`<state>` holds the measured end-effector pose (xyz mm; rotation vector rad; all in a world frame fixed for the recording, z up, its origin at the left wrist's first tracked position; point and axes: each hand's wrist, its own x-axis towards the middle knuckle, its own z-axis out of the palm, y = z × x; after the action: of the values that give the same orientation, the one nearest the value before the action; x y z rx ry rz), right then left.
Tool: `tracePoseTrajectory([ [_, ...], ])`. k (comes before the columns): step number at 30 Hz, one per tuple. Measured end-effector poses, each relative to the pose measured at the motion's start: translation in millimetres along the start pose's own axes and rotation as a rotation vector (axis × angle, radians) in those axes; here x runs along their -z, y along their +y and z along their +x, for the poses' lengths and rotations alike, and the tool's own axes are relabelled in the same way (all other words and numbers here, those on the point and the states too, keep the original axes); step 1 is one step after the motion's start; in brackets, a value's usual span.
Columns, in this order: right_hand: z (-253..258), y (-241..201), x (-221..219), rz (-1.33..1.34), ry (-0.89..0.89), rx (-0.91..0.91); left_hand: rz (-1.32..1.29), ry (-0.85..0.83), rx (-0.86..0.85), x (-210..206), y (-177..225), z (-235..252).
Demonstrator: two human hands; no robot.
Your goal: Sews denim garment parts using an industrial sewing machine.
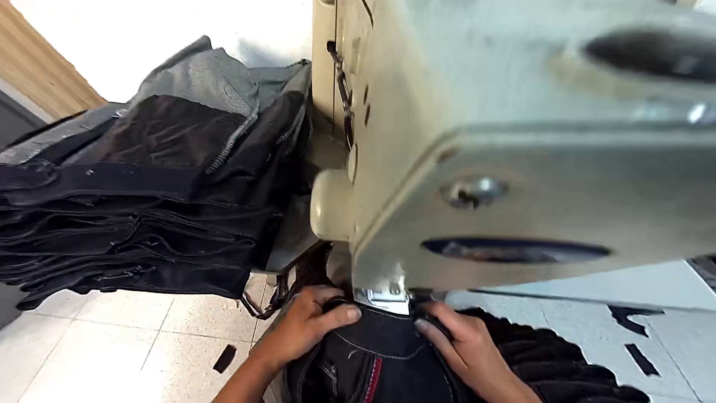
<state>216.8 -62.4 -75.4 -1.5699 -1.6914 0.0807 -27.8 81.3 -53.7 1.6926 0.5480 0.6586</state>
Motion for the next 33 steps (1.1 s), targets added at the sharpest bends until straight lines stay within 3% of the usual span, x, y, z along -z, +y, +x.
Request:
tracePoseTrajectory([
  [3,-0.2,-23.3,26.0,-0.24,-0.019,0.144,0.496,0.159,-0.202,2.1,14.0,-9.7],
  [5,-1.4,-44.1,36.2,-0.319,-0.066,0.365,0.74,0.261,-0.212,-1.7,30.7,-7.8],
  [8,-12.0,-58.2,26.0,-0.399,-0.2,0.665,0.725,0.281,-0.169,-6.5,36.3,-1.9],
  [10,-10.6,-57.7,18.2,-0.42,-0.208,0.714,0.667,0.247,-0.153,-7.7,37.2,1.7],
  [17,46.3,-60.3,43.4,-0.497,0.198,0.546,0.539,0.143,0.084,-7.2,49.4,7.8],
  [28,52.5,-63.9,37.4,-0.26,-0.159,0.741,0.463,0.099,0.169,-7.8,52.9,7.6],
  [30,50.8,-63.2,33.4,-0.099,-0.139,0.614,0.465,0.094,0.163,-8.1,53.6,7.5],
  [33,55.3,-62.2,31.9,0.125,-0.121,0.2,0.442,0.102,0.14,-8.3,53.3,5.4],
])
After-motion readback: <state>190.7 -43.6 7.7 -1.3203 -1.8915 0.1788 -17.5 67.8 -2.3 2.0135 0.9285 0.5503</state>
